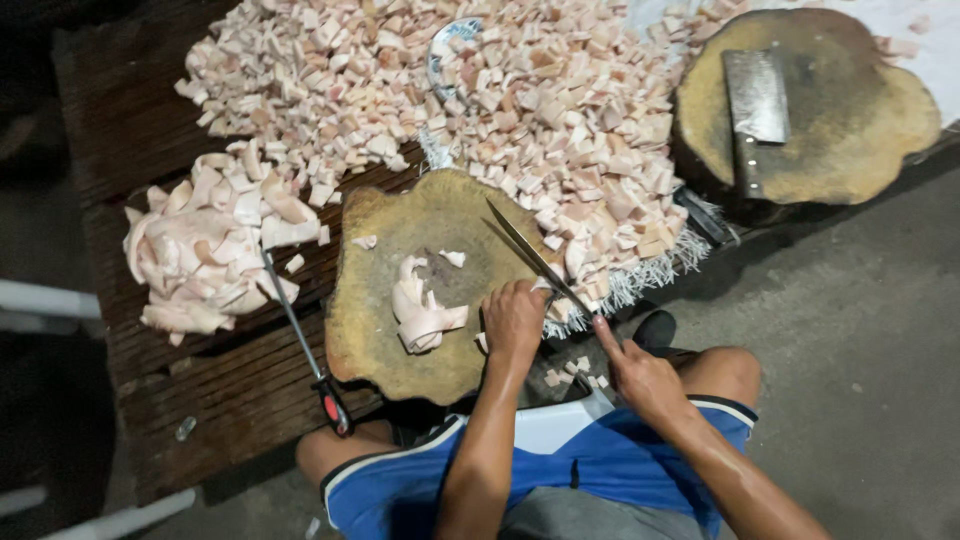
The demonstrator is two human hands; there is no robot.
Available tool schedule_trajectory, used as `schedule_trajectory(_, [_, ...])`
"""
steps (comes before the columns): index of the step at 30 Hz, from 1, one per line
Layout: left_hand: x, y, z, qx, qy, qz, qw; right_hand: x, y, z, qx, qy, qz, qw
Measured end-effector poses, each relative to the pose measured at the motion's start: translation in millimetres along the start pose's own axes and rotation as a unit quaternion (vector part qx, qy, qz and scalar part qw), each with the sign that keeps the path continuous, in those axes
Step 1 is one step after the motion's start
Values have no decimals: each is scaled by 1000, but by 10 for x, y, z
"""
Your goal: The person is dicing a large quantity of meat and skin on a wooden cutting board using a large knife, while occasionally sharpening the knife with a rod.
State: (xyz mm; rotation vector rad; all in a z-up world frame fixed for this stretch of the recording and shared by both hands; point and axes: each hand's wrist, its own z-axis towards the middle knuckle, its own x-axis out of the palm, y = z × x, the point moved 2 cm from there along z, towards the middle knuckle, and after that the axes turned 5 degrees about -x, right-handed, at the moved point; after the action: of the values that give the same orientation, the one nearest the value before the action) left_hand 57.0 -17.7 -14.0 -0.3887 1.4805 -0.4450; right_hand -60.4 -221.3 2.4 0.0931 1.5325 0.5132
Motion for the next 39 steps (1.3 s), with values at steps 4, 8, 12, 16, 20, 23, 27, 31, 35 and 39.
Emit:
schedule_trajectory(4, [59, 90, 32, -25, 41, -18, 999, 296, -212, 218, 27, 42, -21, 999])
schedule_trajectory(8, [82, 162, 46, -83, 68, -94, 990, 315, -247, 590, -5, 26, -2, 1000])
schedule_trajectory(12, [82, 152, 53, -89, 83, -90, 989, 156, -63, 832, -1, 15, 54, 998])
schedule_trajectory(16, [18, 166, 128, -81, 87, -93, 988, -240, 73, 640, -69, -126, 116, 983])
schedule_trajectory(20, [112, 236, 48, -63, 77, -114, 989, -300, 60, 146, -45, -176, 126, 975])
schedule_trajectory(23, [173, 284, 133, -61, 66, -120, 989, -114, 24, 173, -20, -78, 86, 993])
schedule_trajectory(27, [115, 457, 204, -53, 71, -153, 984, 53, -45, 342, -13, -12, 32, 999])
schedule_trajectory(31, [-254, 644, 240, -68, -22, -146, 987, 34, -86, 406, 8, -93, 146, 985])
schedule_trajectory(35, [-617, 582, 251, -174, -97, -113, 974, 182, 95, 653, -57, -192, 221, 955])
schedule_trajectory(39, [-753, 325, -140, -51, -251, -124, 959, 705, 405, 1423, 178, 50, 607, 773])
